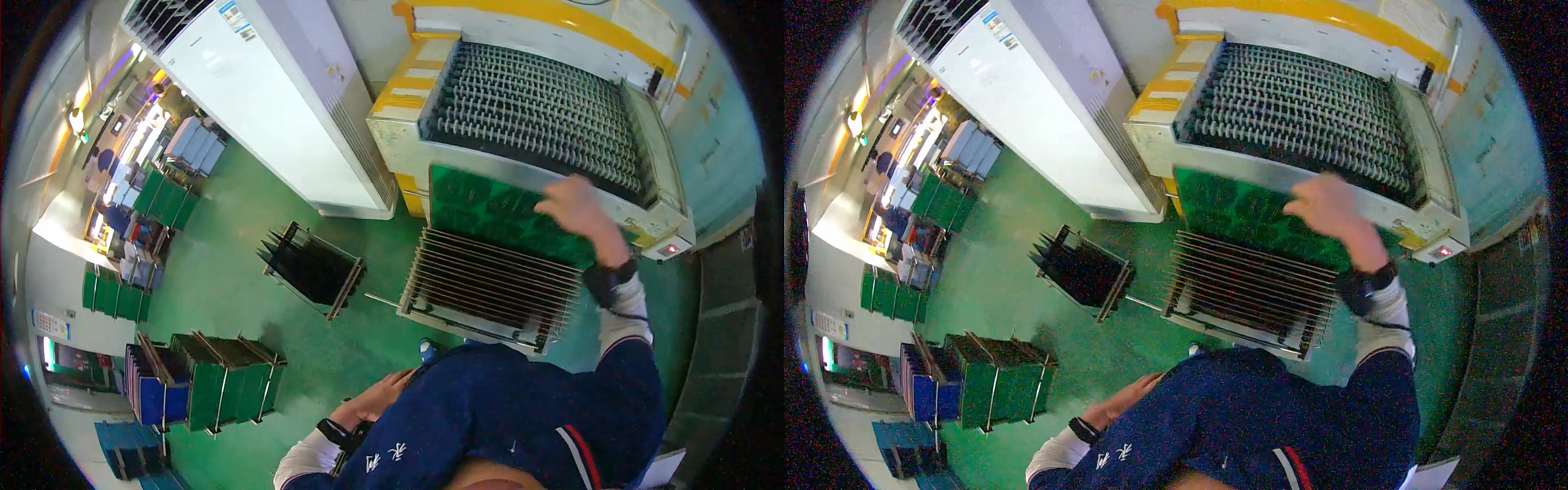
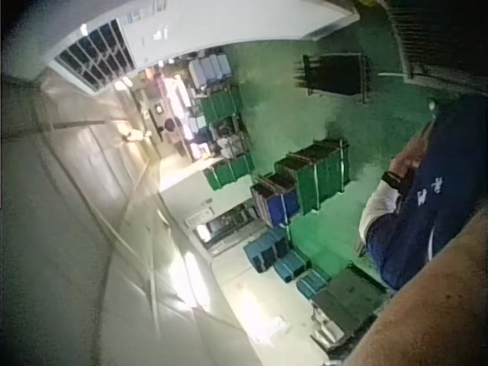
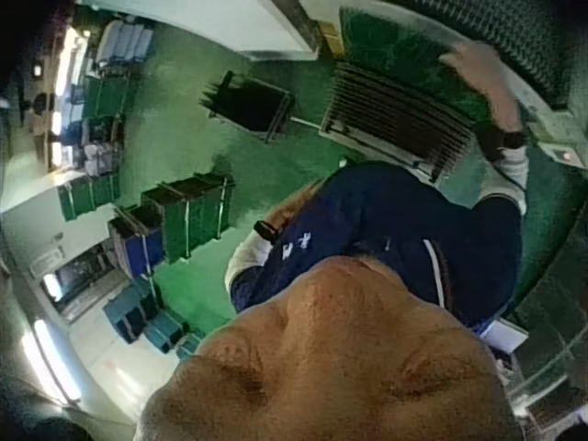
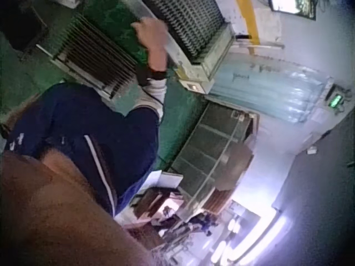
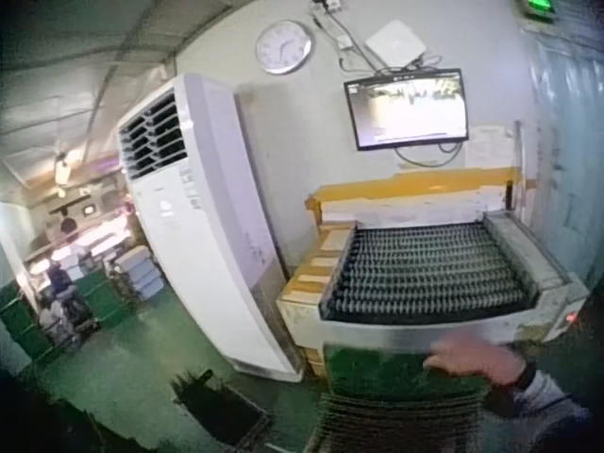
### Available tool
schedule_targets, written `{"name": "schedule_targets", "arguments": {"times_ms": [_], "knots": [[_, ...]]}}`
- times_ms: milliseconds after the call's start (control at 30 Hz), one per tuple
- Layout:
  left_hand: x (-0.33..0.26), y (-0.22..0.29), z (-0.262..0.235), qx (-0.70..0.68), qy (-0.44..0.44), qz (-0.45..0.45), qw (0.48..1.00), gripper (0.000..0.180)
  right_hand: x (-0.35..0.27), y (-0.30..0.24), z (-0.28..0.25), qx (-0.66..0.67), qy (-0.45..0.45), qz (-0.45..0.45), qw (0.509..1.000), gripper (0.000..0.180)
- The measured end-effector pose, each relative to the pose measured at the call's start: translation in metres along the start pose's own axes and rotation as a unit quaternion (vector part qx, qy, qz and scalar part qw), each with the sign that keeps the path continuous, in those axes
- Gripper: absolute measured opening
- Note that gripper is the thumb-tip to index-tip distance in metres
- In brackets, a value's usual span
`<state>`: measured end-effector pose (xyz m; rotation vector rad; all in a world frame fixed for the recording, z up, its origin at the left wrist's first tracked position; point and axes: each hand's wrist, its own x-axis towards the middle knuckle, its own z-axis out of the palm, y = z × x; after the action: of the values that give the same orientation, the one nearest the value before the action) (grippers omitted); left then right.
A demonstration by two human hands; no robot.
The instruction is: Transferring circuit board panels from an industrial machine conveyor into storage racks and organizing the racks on the floor.
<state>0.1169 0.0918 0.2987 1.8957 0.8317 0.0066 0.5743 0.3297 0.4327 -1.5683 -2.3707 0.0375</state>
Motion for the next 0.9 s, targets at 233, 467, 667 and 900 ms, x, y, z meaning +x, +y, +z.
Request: {"name": "schedule_targets", "arguments": {"times_ms": [233, 467, 667, 900], "knots": [[0.031, -0.016, -0.002, 0.036, 0.007, 0.079, 0.996, 0.091, -0.032, 0.086, -0.093, 0.431, 0.239, 0.239, 0.836, 0.019], [0.037, 0.001, -0.011, 0.048, 0.003, 0.058, 0.997, 0.086, -0.035, 0.15, -0.016, 0.74, 0.269, 0.253, 0.561, 0.033], [0.031, 0.014, -0.002, 0.014, 0.028, 0.022, 0.999, 0.079, 0.015, 0.174, 0.084, 0.78, 0.296, 0.333, 0.44, 0.012], [0.027, 0.042, 0.002, -0.002, 0.064, -0.004, 0.998, 0.071, 0.065, 0.229, 0.149, 0.811, 0.31, 0.297, 0.397, 0.008]]}}
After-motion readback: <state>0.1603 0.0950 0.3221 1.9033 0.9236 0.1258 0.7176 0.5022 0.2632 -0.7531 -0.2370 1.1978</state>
